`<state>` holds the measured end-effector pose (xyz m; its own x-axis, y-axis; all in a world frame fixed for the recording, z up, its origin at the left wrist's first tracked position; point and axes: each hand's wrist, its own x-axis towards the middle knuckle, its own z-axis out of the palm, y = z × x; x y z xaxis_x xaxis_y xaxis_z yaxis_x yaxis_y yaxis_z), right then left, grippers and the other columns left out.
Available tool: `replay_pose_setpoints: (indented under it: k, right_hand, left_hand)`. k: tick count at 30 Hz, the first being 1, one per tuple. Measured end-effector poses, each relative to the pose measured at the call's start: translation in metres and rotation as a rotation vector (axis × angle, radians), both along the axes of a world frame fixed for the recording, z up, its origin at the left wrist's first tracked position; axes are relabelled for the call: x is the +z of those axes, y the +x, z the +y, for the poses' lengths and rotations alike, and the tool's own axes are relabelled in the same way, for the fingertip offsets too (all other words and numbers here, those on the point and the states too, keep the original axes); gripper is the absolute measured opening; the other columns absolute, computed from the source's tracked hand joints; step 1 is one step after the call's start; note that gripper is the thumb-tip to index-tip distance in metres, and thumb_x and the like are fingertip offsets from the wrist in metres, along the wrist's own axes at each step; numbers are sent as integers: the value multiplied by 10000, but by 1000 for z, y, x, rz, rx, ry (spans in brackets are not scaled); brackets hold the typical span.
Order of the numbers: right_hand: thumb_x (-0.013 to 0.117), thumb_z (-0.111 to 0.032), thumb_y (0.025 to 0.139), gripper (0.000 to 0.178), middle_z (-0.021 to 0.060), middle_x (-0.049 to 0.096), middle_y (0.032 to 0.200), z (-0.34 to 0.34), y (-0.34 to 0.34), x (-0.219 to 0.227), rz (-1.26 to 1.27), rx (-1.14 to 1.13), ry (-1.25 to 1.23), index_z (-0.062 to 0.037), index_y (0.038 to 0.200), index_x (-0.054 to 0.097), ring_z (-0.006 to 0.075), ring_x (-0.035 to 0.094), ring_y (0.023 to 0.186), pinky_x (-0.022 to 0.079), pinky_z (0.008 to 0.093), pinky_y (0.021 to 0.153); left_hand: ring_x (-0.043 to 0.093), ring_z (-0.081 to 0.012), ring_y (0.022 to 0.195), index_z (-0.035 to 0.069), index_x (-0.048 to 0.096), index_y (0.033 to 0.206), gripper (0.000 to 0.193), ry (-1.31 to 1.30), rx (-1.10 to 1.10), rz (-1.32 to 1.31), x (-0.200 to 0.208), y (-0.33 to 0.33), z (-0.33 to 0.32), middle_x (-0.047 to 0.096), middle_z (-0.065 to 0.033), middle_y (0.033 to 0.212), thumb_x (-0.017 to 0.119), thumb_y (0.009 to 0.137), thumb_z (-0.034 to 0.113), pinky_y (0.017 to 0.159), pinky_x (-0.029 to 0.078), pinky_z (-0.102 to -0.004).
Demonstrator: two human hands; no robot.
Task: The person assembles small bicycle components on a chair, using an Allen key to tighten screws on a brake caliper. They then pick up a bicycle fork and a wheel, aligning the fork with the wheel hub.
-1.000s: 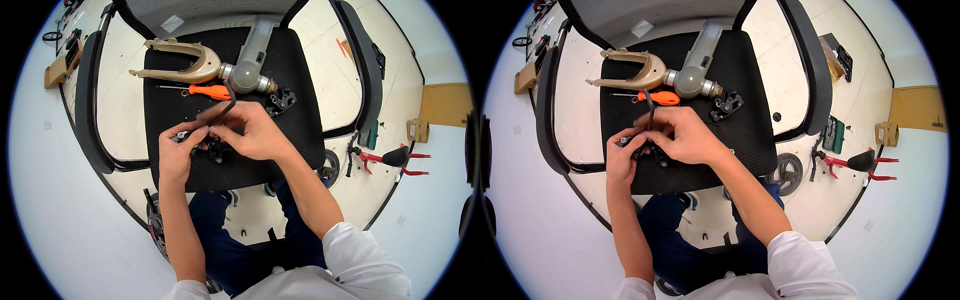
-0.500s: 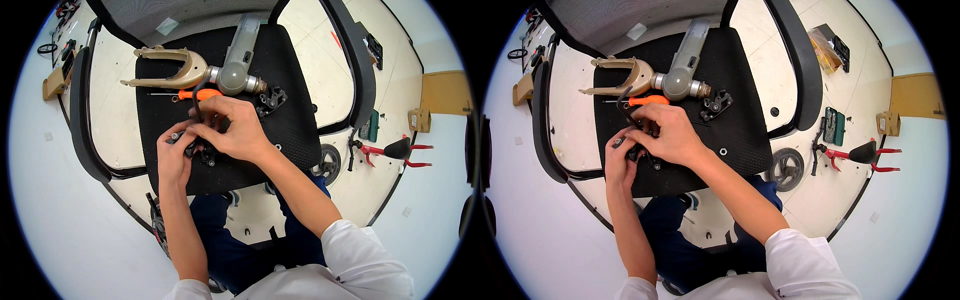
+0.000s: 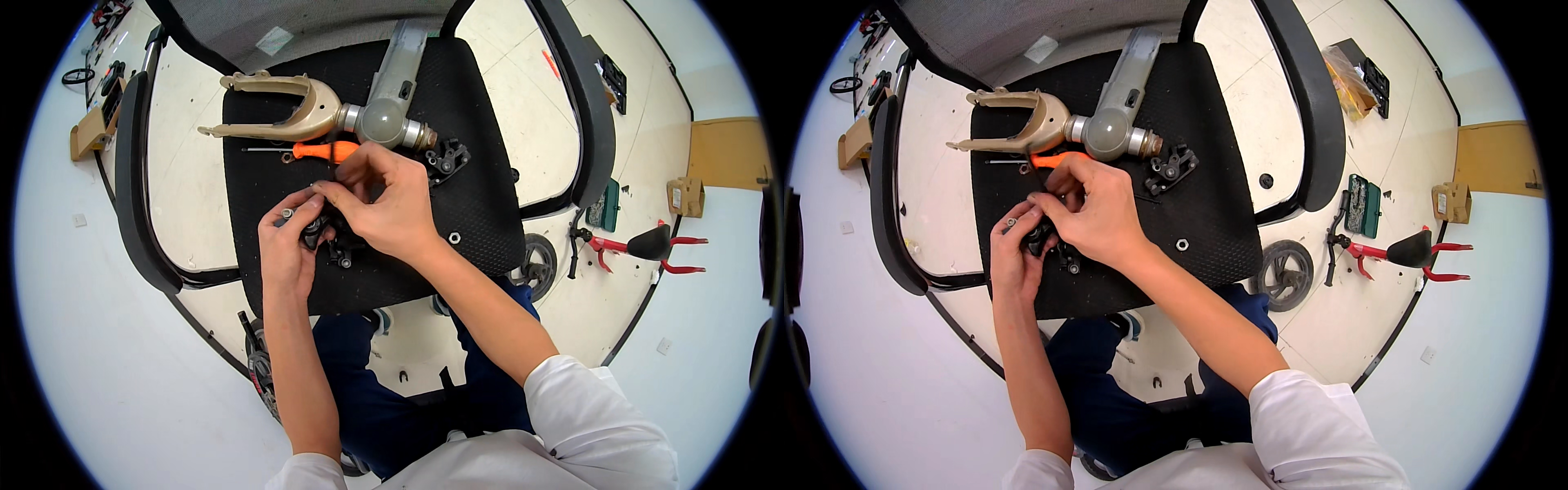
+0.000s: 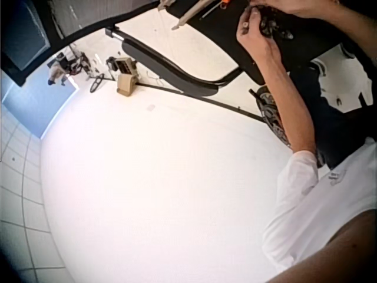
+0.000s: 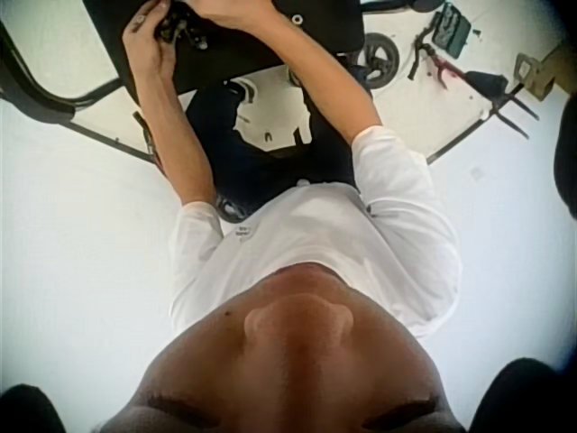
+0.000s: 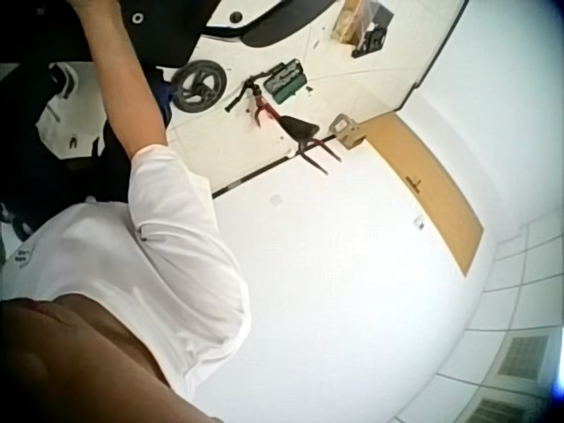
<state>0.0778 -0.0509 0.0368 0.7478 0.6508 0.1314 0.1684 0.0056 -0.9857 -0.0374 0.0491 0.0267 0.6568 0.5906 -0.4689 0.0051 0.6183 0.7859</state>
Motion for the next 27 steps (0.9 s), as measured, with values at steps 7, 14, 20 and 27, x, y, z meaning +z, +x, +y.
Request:
replay_pose_setpoints:
  k: [7, 14, 20, 27]
  right_hand:
    - [660, -14, 819, 299, 101, 682, 918, 3, 4, 1, 5, 134, 69, 25, 1115, 639, 133, 653, 812, 536, 277, 753]
    - [676, 27, 849, 125, 122, 726, 932, -5, 10, 10, 225, 178, 14, 65, 966, 657, 167, 705, 876, 564, 283, 816]
    - [707, 3, 826, 146, 107, 727, 917, 0, 9, 12, 59, 121, -81, 46, 958, 661, 169, 707, 875, 557, 277, 811]
    - [629, 37, 884, 191, 108, 720, 990, -1, 13, 10, 190, 275, 61, 67, 1069, 665, 153, 684, 930, 535, 281, 864]
  left_hand:
    - [636, -142, 736, -42, 666, 1021, 199, 17, -7, 13, 4, -2, 0, 674, -96, 897, 684, 858, 72, 571, 496, -261]
    - [637, -126, 748, -22, 697, 974, 156, -27, 5, 43, 8, 2, 0, 672, -72, 867, 691, 849, 71, 573, 523, -249]
    - [622, -118, 732, -17, 706, 972, 147, -8, 15, 29, 4, 1, -3, 671, -65, 857, 672, 856, 66, 566, 513, -244]
    - [622, -122, 718, -27, 679, 991, 153, -49, -26, 64, 8, 4, -1, 667, -70, 878, 656, 864, 55, 560, 508, -263]
